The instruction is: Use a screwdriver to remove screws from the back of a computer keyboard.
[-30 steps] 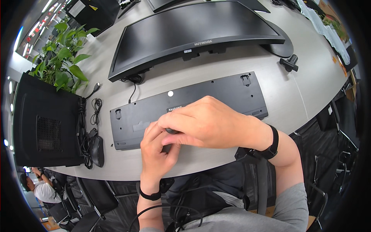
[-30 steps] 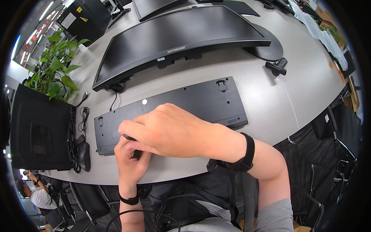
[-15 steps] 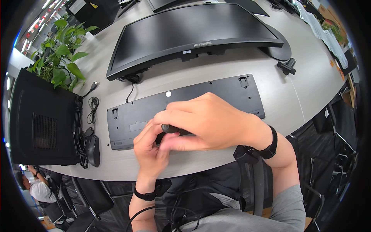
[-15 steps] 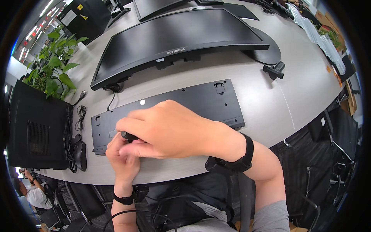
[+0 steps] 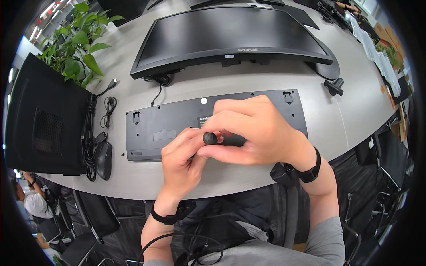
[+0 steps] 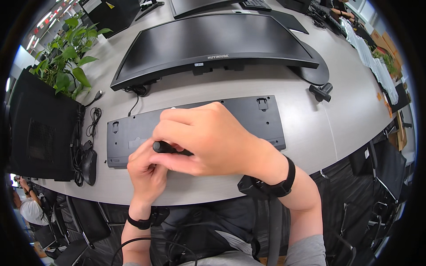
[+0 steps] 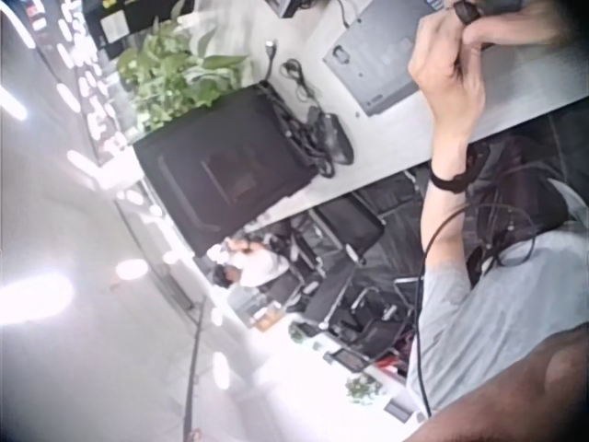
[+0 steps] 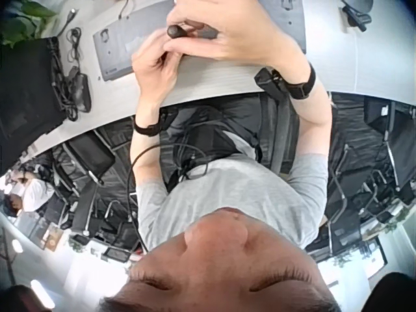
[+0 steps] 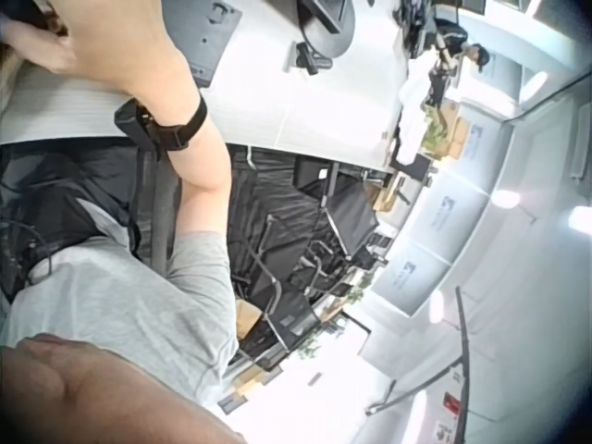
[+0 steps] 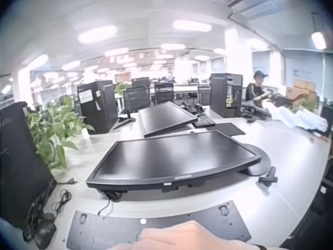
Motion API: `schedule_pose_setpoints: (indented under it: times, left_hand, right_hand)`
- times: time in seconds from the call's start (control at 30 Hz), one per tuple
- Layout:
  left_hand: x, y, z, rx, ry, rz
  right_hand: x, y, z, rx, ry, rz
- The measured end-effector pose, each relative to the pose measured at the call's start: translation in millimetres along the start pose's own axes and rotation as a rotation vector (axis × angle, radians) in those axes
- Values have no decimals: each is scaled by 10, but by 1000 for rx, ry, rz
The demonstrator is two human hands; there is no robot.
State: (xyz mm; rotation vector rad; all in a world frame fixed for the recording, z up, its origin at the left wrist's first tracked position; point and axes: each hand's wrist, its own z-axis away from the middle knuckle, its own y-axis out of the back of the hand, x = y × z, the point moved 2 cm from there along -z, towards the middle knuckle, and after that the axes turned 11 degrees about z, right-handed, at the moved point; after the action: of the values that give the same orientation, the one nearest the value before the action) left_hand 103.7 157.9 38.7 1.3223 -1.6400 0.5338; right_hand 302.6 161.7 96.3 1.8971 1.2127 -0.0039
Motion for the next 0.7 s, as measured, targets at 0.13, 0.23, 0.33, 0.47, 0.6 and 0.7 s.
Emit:
schedule_pose_setpoints:
  times: [0.13,0.23,0.33,0.47,0.6,0.7]
  left_hand:
    - [-32,12,20,-13,54,39]
    - [-27,9,32,-25,69,77]
    - [-27,-16,2,27,18,146]
    - [18,23,-2,8,34,54]
    - [18,14,-3,-29,12,45]
    - [26,8,10,-58,-22,-1]
  right_hand:
    - [20,41,-20,-36,-23,-115]
    - [36,19,-37,-40,-43,-122]
    - [30,5,-46,-18,-19,-98]
    - [-2,13,-28,-83,-102,-104]
    - [-2,24,-28,-92,-105,-102]
    - [10,21,-30,-86,-3,-198]
